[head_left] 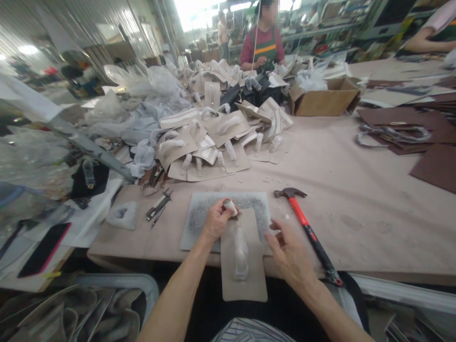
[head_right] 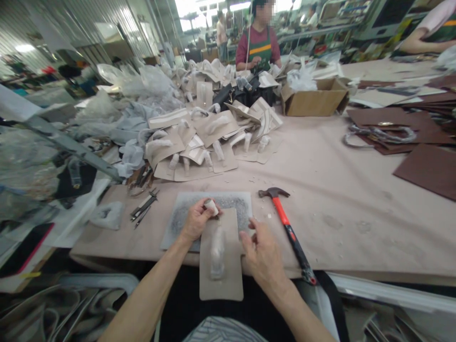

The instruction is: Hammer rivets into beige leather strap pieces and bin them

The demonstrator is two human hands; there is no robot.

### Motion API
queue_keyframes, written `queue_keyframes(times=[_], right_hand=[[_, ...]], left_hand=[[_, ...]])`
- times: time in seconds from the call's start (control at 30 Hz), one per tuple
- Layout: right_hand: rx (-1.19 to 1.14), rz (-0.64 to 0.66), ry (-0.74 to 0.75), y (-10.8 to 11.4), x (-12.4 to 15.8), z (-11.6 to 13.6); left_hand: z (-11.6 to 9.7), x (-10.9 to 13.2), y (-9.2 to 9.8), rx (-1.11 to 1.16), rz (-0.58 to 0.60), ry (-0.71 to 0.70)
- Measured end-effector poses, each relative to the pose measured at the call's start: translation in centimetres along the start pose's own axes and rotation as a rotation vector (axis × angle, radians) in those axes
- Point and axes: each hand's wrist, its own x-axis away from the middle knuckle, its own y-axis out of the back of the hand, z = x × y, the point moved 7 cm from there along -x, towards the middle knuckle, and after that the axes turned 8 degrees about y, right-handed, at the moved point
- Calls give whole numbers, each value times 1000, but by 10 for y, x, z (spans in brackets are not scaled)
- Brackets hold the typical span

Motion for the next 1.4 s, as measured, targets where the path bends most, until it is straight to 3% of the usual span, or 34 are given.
queue_keyframes(times=[0.1, 0.2, 0.33, 0.47, 0.6, 0.7, 0.8, 0.9, 1.0, 1.1, 1.23, 1.3, 1.4], right_hand=[[305, -150, 99, 39, -16, -27], [538, -114, 63, 56, -25, -61], [655, 24, -67, 53, -24, -92], [733, 60, -56, 48, -26, -94], [705, 124, -135, 52, -38, -101], [496, 126, -243, 60, -48, -107], [-27, 162, -470, 53, -46, -111], [-501, 241, -639, 31, -38, -97], [-662, 207, -683, 22, -36, -74], [-560, 122, -520, 30, -42, -37], [-119, 23, -29, 56, -49, 31], [94, 48, 151, 57, -45, 52], [314, 224, 267, 44, -39, 57]], left_hand=[[-2, 0, 0, -6, 26, 4], [-4, 0, -2, -34, 46, 8], [-7, 1, -3, -57, 54, -7], [-6, 1, -3, -95, 58, -14], [-6, 1, -4, -163, 75, -51], [-7, 2, -6, -206, 106, -62], [-10, 4, -7, -239, 133, -61], [-12, 7, -8, -255, 136, -69], [-14, 10, -8, -285, 132, -92], [-17, 13, -9, -362, 136, -153], [-24, 19, -15, -483, 192, -233], [-26, 22, -18, -501, 211, -254], [-26, 24, -19, -504, 202, -257]])
